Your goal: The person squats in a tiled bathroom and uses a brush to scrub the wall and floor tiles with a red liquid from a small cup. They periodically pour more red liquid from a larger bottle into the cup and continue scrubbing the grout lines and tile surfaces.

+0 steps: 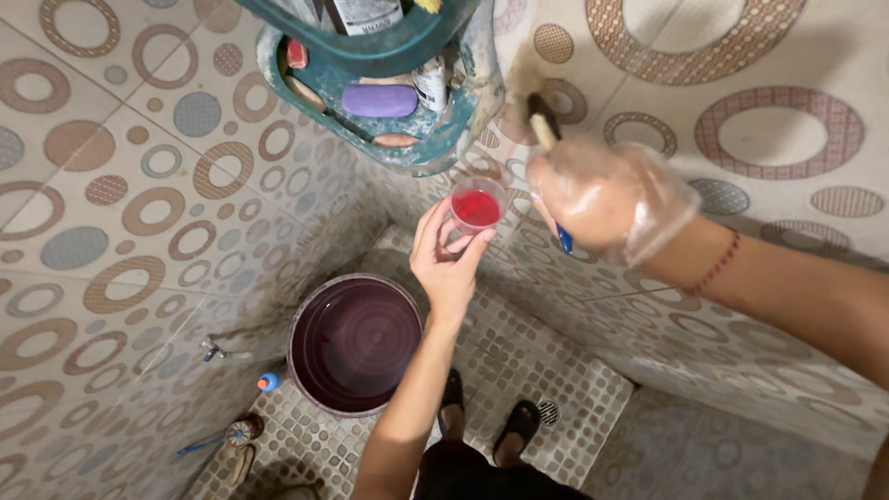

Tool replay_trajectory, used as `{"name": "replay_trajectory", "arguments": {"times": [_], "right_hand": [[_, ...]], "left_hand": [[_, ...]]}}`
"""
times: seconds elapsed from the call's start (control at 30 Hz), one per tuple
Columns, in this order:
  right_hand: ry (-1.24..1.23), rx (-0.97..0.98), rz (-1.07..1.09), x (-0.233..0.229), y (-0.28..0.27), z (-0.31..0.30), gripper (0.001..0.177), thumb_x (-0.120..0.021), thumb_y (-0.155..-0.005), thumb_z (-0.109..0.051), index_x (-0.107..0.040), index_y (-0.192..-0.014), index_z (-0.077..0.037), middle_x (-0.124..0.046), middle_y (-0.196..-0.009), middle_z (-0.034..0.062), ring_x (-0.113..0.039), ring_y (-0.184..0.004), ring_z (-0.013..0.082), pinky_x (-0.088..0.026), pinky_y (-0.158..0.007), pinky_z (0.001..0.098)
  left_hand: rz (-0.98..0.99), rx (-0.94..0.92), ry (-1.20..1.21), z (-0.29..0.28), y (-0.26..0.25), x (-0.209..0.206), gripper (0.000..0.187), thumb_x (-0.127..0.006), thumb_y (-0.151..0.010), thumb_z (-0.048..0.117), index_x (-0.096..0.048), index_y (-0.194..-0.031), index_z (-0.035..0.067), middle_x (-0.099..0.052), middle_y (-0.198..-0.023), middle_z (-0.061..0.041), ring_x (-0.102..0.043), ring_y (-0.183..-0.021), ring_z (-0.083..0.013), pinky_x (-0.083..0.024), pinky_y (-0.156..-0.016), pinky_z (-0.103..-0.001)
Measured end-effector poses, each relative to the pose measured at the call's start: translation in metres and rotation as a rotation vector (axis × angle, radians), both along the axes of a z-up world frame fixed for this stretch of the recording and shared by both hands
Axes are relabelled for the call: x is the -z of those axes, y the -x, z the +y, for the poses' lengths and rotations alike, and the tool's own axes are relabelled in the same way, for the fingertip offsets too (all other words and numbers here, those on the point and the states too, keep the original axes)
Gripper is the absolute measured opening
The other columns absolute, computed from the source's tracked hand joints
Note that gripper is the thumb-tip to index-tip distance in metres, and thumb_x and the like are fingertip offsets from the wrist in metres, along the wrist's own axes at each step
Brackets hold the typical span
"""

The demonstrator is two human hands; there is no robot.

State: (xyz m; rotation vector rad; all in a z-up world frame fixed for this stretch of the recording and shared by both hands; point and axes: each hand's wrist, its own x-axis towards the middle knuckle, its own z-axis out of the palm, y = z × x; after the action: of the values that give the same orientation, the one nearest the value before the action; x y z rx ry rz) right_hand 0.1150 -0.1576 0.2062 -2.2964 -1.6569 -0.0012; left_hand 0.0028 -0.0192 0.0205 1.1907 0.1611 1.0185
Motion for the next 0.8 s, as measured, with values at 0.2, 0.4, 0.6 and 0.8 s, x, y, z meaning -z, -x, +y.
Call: {"name": "replay_trajectory", "arguments": {"times": [0.2,0.4,0.6,0.8], "right_hand": [[-0.082,-0.057,-0.286,-0.045,0.023,-0.022,0.011,-0.069,-0.097,-0.015,-0.068,-0.095,-0.004,-0.063,-0.074,0.0066,-0.057,-0.055,0.0162,-0.044,-0.042,0.0299],[-0.274,0.002,-0.588,-0.056,0.039,-0.008,0.011,-0.074,-0.1,-0.018,-0.07,-0.1,-0.008,-0.064,-0.078,0.0051,-0.055,-0.055,0.0138,-0.04,-0.041,0.0296],[-0.347,-0.069,-0.753,-0.036,0.017,0.015,0.013,-0.072,-0.096,-0.02,-0.064,-0.099,-0.01,-0.067,-0.086,0.0058,-0.062,-0.064,0.0145,-0.047,-0.046,0.0283],[-0.125,-0.097,-0.563,-0.011,0.008,0.007,0.01,-0.069,-0.089,-0.014,-0.062,-0.094,-0.009,-0.06,-0.078,0.0074,-0.064,-0.068,0.0198,-0.053,-0.05,0.0324]], "left_hand": [[0.006,-0.028,-0.013,0.004,0.0,-0.004,0.064,-0.081,-0.081,-0.015,-0.055,-0.139,-0.008,-0.053,-0.143,-0.015,-0.065,-0.126,-0.0284,-0.065,-0.097,-0.037],[0.023,-0.039,-0.009,0.009,-0.004,-0.005,0.065,-0.081,-0.081,-0.015,-0.056,-0.14,-0.007,-0.054,-0.142,-0.014,-0.067,-0.123,-0.0267,-0.065,-0.094,-0.035],[0.01,0.017,-0.025,0.005,-0.01,-0.007,0.066,-0.081,-0.081,-0.017,-0.055,-0.14,-0.008,-0.054,-0.143,-0.015,-0.066,-0.124,-0.0279,-0.065,-0.096,-0.036],[-0.003,0.022,-0.055,0.005,-0.013,-0.008,0.066,-0.081,-0.081,-0.016,-0.054,-0.141,-0.009,-0.053,-0.143,-0.016,-0.066,-0.125,-0.0292,-0.065,-0.098,-0.038]]}}
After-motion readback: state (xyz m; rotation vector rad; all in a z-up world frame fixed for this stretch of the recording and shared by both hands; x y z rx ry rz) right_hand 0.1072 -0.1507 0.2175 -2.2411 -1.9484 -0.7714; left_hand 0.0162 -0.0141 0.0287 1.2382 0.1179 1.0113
